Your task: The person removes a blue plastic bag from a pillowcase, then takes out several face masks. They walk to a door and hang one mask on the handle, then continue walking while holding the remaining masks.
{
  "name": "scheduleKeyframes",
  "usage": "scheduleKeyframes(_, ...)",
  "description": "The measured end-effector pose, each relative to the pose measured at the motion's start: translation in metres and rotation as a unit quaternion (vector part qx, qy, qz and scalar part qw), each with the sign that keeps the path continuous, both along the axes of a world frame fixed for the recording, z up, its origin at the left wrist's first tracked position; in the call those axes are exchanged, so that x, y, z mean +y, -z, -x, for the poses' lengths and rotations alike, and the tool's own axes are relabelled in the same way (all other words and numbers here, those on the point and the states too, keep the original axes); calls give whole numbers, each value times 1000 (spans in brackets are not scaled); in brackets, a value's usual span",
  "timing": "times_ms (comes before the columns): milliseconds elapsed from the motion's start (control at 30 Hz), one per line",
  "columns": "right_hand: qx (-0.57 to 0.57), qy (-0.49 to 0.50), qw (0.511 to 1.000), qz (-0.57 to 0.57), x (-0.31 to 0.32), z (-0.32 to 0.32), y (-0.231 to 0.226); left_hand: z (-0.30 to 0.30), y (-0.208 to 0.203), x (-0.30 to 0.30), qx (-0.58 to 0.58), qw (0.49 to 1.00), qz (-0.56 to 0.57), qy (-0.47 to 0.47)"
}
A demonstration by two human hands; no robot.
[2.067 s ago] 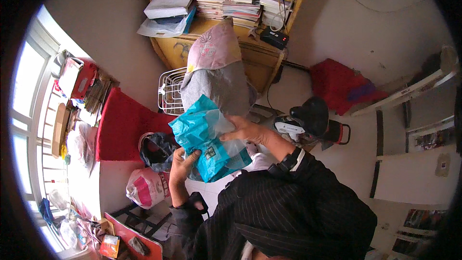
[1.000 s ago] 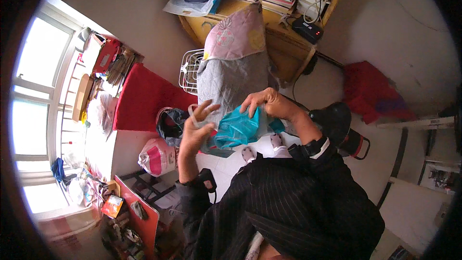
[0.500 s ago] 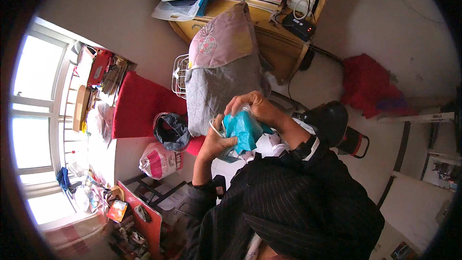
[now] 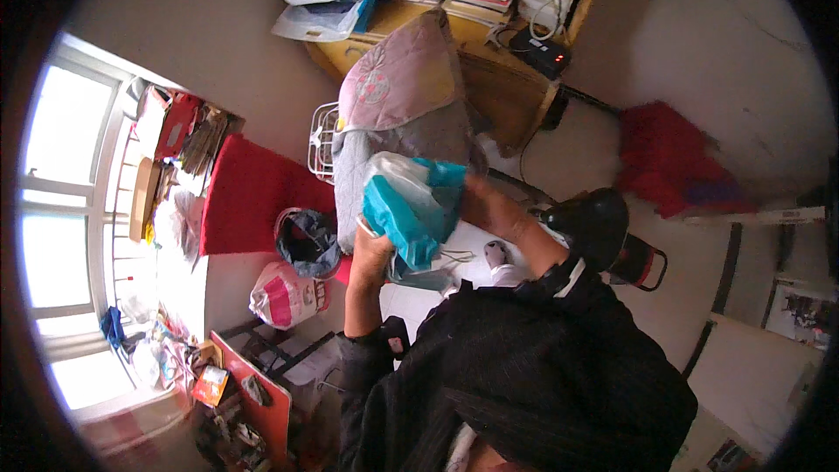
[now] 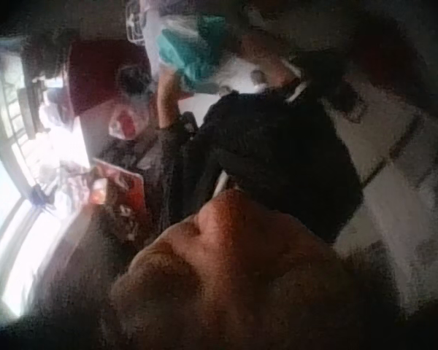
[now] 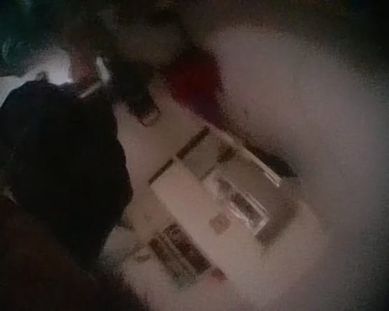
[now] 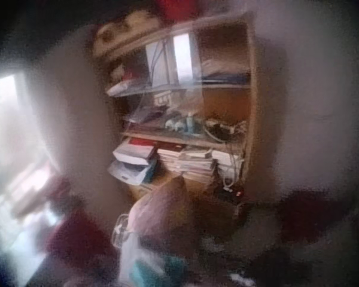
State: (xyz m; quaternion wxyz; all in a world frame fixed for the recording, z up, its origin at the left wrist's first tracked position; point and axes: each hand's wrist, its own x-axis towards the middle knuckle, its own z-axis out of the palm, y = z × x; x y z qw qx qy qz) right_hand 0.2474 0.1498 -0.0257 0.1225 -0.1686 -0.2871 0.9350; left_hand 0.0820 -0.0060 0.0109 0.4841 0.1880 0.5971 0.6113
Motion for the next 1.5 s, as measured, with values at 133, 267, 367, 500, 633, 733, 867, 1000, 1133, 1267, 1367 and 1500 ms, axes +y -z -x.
scheduleKeyframes(133,-57,6,965,-256,-26,7,0,2,18,9,188,978,-37,-80)
scheduleKeyframes(267,-5,23,969,-245,-36,13,-15,-2,27,6,463,879,-63,-96)
scheduleKeyframes(367,-13,17,966,-257,-40,20,-19,-15,26,6,596,800,-41,-58)
scheduleKeyframes(500,-30,42,925,-375,-50,30,-16,-29,21,11,642,766,32,-12)
scheduleKeyframes(633,-78,119,893,-427,-56,33,-16,-35,16,14,714,694,63,66)
scheduleKeyframes(733,-87,106,949,-285,-51,31,-17,-38,11,14,657,749,58,59)
scheduleKeyframes(867,-149,148,947,-244,-39,21,-12,-38,-1,13,567,821,-54,36)
scheduleKeyframes(1000,-125,163,963,-174,-35,15,-7,-32,-11,8,410,904,-119,22)
scheduleKeyframes(1133,-75,164,977,-111,-38,11,-9,-30,-13,5,403,908,-105,40)
scheduleKeyframes(1267,-65,152,976,-144,-38,7,-12,-25,-9,6,95,987,-125,-28)
scheduleKeyframes(1367,-85,121,953,-265,-35,5,-13,-19,-1,7,-34,984,-169,-42)
scheduleKeyframes(1500,-75,90,972,-202,-31,1,-11,-13,10,2,-165,966,-190,-66)
